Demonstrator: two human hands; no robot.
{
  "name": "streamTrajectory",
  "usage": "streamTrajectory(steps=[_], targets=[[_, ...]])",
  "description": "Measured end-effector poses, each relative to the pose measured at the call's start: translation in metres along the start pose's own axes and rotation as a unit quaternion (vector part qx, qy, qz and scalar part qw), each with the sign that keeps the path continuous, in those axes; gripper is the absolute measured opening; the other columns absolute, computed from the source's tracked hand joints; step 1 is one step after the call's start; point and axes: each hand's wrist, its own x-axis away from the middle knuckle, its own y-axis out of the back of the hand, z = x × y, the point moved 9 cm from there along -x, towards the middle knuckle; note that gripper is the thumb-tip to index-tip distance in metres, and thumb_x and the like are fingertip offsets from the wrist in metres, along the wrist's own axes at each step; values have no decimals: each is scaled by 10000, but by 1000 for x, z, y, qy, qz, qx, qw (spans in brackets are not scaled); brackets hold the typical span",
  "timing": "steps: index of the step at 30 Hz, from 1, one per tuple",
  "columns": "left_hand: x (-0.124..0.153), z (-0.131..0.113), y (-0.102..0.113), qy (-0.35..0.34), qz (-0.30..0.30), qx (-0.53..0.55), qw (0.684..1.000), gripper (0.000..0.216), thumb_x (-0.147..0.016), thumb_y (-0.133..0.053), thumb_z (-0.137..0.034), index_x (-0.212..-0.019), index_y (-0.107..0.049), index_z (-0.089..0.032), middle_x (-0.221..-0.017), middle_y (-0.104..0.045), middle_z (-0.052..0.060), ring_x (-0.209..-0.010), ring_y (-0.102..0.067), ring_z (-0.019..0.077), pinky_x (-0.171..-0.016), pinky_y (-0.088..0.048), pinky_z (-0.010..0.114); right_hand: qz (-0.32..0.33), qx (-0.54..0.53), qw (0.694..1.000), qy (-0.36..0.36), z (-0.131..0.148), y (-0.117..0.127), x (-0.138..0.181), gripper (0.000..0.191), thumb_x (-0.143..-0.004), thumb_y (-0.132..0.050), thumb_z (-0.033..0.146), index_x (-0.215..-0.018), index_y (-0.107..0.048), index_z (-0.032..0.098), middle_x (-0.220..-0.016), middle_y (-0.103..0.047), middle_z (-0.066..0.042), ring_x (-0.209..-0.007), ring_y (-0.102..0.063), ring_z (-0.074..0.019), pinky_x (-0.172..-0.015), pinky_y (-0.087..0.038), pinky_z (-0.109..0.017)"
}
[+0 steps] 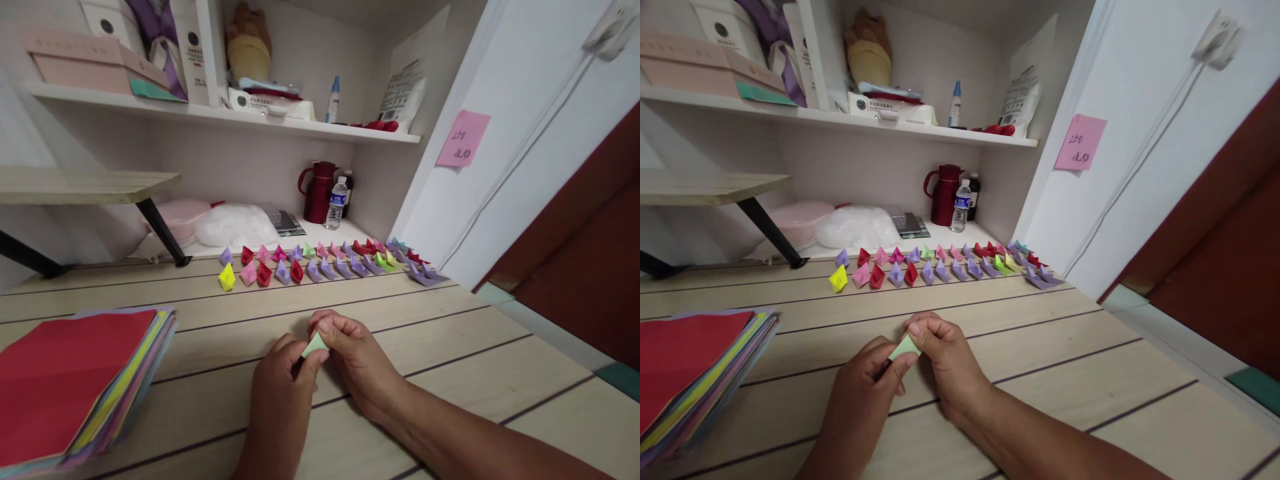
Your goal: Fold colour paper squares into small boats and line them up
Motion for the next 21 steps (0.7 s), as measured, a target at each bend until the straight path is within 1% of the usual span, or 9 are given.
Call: streamTrajectory(steps=[2,4,7,10,12,15,17,19,21], targets=[[-1,-5,-1,-4,14,14,1000,359,-789,-563,-367,-468,-516,-216,-539,-463,-56,-461,-474,88,-496,-321,233,41,-21,999,-24,-2,-10,1,308,-747,-768,450,-749,-676,156,-586,-525,24,-510,-487,-133,-461,-420,-254],[-1,-11,-2,-10,26,24,999,392,-789,-564,-359,-434,-488,-211,-526,-455,-56,-454,-477,81,-499,-328,225,71,-38,996,-43,-4,-17,2,332,-756,-748,473,-739,-662,153,-558,-535,17,-471,-490,-150,-414,-426,-277],[-1,-12,-2,6,35,36,999,359,-781,-572,-350,-455,-515,-212,-520,-460,-58,-452,-484,81,-500,-342,217,75,-44,995,-55,-6,-17,3,343,-747,-753,471,-689,-628,158,-545,-551,10,-460,-501,-158,-403,-426,-283],[-2,-7,-1,40,35,47,997,346,-786,-575,-372,-485,-516,-212,-502,-431,-66,-424,-462,83,-468,-335,215,46,-13,998,-35,-4,-9,2,353,-784,-725,469,-664,-616,155,-558,-574,2,-503,-517,-147,-485,-442,-273],[-2,-3,2,51,27,46,997,343,-804,-564,-400,-518,-521,-214,-498,-415,-71,-414,-448,87,-454,-333,217,39,41,998,1,4,-6,2,335,-821,-696,461,-718,-665,145,-646,-619,-18,-619,-560,-153,-631,-476,-289],[-4,3,4,58,18,44,997,349,-812,-555,-451,-555,-546,-215,-527,-424,-71,-414,-452,91,-447,-344,225,52,118,991,28,14,-6,3,268,-785,-742,433,-790,-728,165,-778,-642,-27,-772,-584,-176,-789,-462,-317],[-5,8,5,58,9,39,998,353,-803,-572,-467,-557,-549,-215,-548,-423,-70,-425,-459,90,-456,-351,229,46,160,985,46,21,-5,3,210,-737,-790,396,-743,-745,191,-828,-635,-26,-819,-579,-184,-816,-448,-323],[-5,12,7,58,-10,33,998,342,-771,-619,-471,-556,-543,-216,-556,-411,-70,-447,-452,94,-468,-345,232,21,192,978,75,29,0,2,181,-706,-821,357,-666,-743,199,-859,-620,-25,-861,-567,-183,-818,-434,-309],[-5,15,13,62,-40,33,997,296,-736,-664,-478,-624,-571,-221,-582,-433,-67,-489,-452,102,-494,-354,236,-8,172,983,63,27,8,-1,183,-687,-841,325,-636,-728,191,-801,-607,-9,-798,-551,-153,-758,-426,-274]])
